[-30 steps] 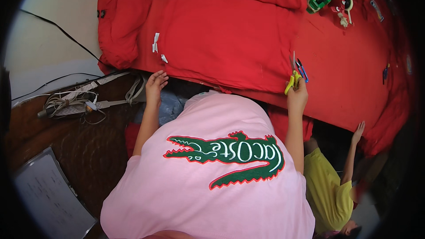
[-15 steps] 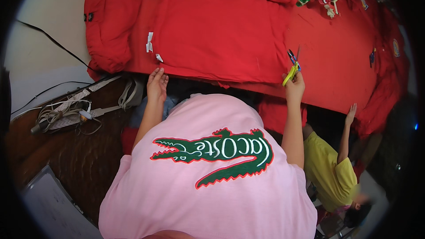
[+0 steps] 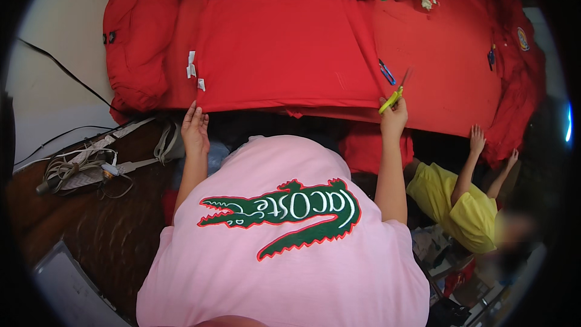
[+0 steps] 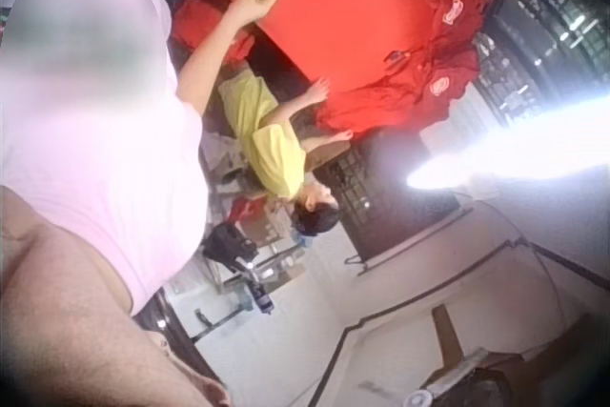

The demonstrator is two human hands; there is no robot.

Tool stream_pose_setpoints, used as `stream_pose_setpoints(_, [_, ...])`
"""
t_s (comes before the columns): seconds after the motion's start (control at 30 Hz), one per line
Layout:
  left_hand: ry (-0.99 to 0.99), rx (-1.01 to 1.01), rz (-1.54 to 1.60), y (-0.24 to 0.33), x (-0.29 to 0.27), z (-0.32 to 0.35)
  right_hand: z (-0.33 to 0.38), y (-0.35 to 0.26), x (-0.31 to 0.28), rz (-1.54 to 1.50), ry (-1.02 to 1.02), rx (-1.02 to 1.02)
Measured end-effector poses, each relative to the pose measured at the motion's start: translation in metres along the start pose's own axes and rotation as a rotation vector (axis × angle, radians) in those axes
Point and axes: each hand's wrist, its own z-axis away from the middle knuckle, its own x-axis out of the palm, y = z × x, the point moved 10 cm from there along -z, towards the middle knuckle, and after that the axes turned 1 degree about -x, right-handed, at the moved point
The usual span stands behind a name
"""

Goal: The person trims threads from garment tags using scissors and folds red shirts on a work table.

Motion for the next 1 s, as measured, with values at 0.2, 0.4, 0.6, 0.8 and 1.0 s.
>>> stream_pose_setpoints(0.2, [-0.038,-0.016,-0.035,0.006,0.011,0.007,-0.005,0.002,0.001,0.121,-0.020,-0.063])
stream_pose_setpoints(0.4, [0.053,0.120,0.099,0.004,0.019,0.023,-0.006,0.025,0.018,-0.076,-0.191,0.157])
stream_pose_setpoints(0.6, [-0.156,0.010,-0.014,-0.066,0.101,0.045,-0.011,0.021,0.024,-0.123,-0.276,0.201])
stream_pose_setpoints(0.8, [-0.052,0.429,-0.276,0.028,0.137,0.091,-0.018,-0.019,0.002,-0.325,-0.186,0.048])
stream_pose_setpoints(1.0, [-0.242,0.615,-0.295,0.092,0.185,0.127,-0.015,-0.049,-0.003,-0.402,-0.211,0.037])
